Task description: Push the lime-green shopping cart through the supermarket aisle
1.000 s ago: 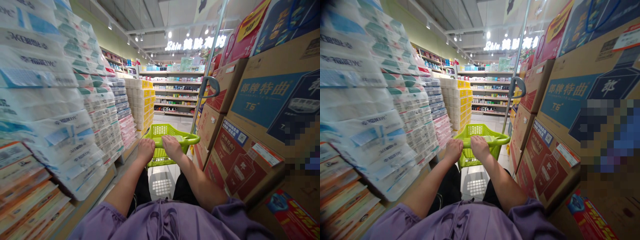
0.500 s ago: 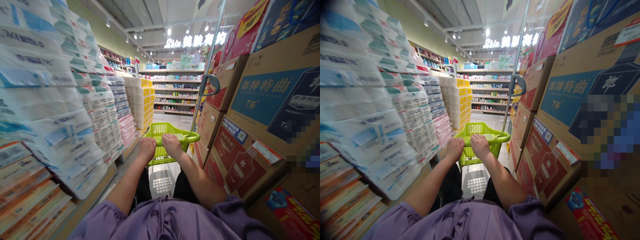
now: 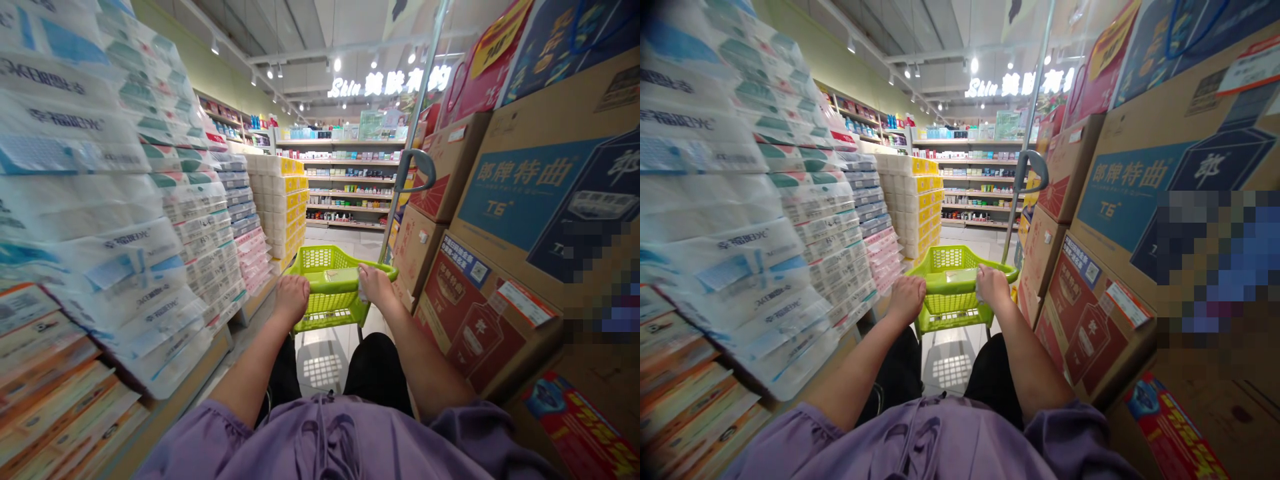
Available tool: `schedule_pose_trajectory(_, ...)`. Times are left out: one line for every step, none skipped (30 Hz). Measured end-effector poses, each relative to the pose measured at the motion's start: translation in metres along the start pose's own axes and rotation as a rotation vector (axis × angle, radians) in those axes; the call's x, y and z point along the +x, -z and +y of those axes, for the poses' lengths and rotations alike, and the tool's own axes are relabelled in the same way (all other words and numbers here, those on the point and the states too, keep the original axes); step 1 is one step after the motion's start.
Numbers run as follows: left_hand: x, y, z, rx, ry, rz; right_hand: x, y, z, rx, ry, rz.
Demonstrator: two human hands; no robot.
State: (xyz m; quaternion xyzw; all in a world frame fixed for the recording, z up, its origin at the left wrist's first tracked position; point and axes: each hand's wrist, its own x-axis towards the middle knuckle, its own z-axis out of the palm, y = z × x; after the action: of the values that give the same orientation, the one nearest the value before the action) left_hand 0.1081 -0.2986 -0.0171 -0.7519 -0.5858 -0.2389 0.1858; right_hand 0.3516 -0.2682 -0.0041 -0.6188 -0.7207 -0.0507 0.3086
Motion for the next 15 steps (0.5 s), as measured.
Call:
schedule_pose_trajectory(0.000, 0.001, 0.000, 0.001, 0.003, 0.000, 0.000, 0.000, -0.001, 0.002, -0.008, 0.003)
schedule_pose_trajectory(0.000, 0.001, 0.001, 0.002, 0.004, 0.000, -0.001, -0.001, -0.003, 0.004, -0.017, 0.009)
schedule_pose_trajectory(0.000, 0.002, 0.000, 0.003, 0.006, 0.000, -0.002, -0.001, -0.004, 0.004, -0.025, 0.018)
schedule_pose_trajectory(0.000, 0.002, 0.000, 0.004, 0.007, -0.001, -0.002, -0.002, -0.006, 0.003, -0.032, 0.027)
schedule_pose_trajectory(0.000, 0.002, 0.000, 0.004, 0.007, -0.003, -0.004, -0.002, -0.007, 0.003, -0.034, 0.036)
schedule_pose_trajectory(-0.001, 0.002, -0.001, 0.003, 0.005, -0.004, -0.005, -0.003, -0.008, 0.002, -0.035, 0.042)
schedule_pose_trajectory(-0.001, 0.002, -0.001, 0.001, 0.004, -0.002, -0.006, -0.003, -0.009, 0.002, -0.035, 0.045)
schedule_pose_trajectory(-0.002, 0.002, -0.002, -0.001, 0.004, 0.000, -0.007, -0.003, -0.009, 0.002, -0.033, 0.045)
schedule_pose_trajectory(-0.002, 0.002, -0.002, -0.004, 0.004, 0.005, -0.008, -0.003, -0.010, 0.002, -0.031, 0.045)
schedule_pose_trajectory(-0.003, 0.002, -0.002, -0.005, 0.006, 0.010, -0.009, -0.002, -0.011, 0.001, -0.031, 0.045)
schedule_pose_trajectory(-0.003, 0.002, -0.003, -0.006, 0.008, 0.016, -0.010, -0.002, -0.012, -0.002, -0.032, 0.046)
schedule_pose_trajectory(-0.004, 0.002, -0.003, -0.007, 0.010, 0.021, -0.011, -0.001, -0.013, -0.006, -0.036, 0.045)
schedule_pose_trajectory(-0.004, 0.002, -0.003, -0.008, 0.012, 0.024, -0.011, 0.000, -0.014, -0.012, -0.043, 0.043)
schedule_pose_trajectory(-0.003, 0.002, -0.003, -0.011, 0.015, 0.025, -0.012, 0.001, -0.015, -0.018, -0.054, 0.040)
schedule_pose_trajectory(-0.003, 0.002, -0.003, -0.013, 0.020, 0.025, -0.012, 0.001, -0.017, -0.023, -0.065, 0.036)
